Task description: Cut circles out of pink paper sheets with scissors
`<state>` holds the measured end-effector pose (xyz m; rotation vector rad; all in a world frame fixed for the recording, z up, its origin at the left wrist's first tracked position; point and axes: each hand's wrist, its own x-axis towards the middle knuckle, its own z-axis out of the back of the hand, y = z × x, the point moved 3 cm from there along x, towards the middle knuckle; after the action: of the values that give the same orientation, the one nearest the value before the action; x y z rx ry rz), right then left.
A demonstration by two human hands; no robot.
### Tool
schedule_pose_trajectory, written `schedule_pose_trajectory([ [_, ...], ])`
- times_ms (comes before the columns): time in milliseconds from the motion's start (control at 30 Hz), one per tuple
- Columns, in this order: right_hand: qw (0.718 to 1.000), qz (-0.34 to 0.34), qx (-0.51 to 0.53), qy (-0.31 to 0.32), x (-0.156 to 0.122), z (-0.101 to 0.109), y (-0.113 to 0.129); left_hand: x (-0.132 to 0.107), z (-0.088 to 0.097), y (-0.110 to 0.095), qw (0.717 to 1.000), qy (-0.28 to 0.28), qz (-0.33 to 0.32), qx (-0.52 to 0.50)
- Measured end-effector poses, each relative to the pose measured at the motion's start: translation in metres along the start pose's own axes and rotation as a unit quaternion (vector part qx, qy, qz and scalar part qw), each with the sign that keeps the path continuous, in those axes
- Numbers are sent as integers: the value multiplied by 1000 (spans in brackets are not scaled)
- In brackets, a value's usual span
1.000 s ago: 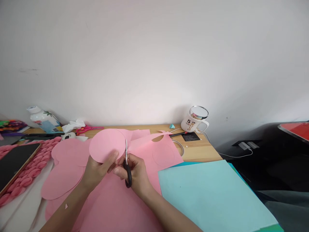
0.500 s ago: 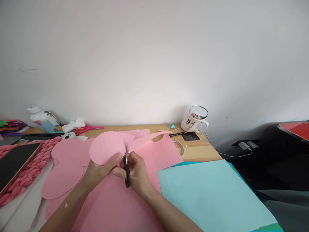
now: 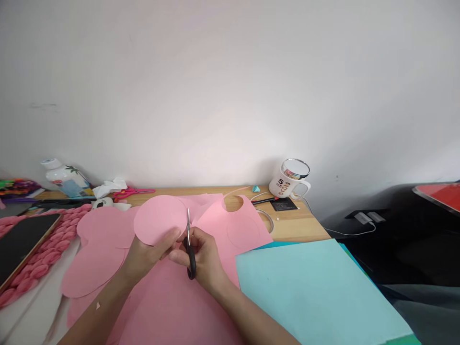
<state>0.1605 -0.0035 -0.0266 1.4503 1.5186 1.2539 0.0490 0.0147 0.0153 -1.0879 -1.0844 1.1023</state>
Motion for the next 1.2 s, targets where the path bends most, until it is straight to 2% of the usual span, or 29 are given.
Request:
schedule_pose_trajectory([
  [200,1000,-13,-15,-9,-1,0,0,4,4,3,999,35,-25,28],
  [533,999,-25,-14,-16,-1,1,-2,4,5,8,998,36,-39,19],
  [733,1000,-29,-2,-9,-2,-4,-3,4,6,12,999,29,-15,8],
  [900,1000,-11,5,5,-1,-4,0,1,5,5,1000,10,13,26],
  [1067,1000,-9,7,-3,-1,-1,2,-3,1,-3,999,-21,29,-2],
  [1200,1000,3,10,2,-1,-3,4,-4,-1,-5,999,-4,39,-8],
])
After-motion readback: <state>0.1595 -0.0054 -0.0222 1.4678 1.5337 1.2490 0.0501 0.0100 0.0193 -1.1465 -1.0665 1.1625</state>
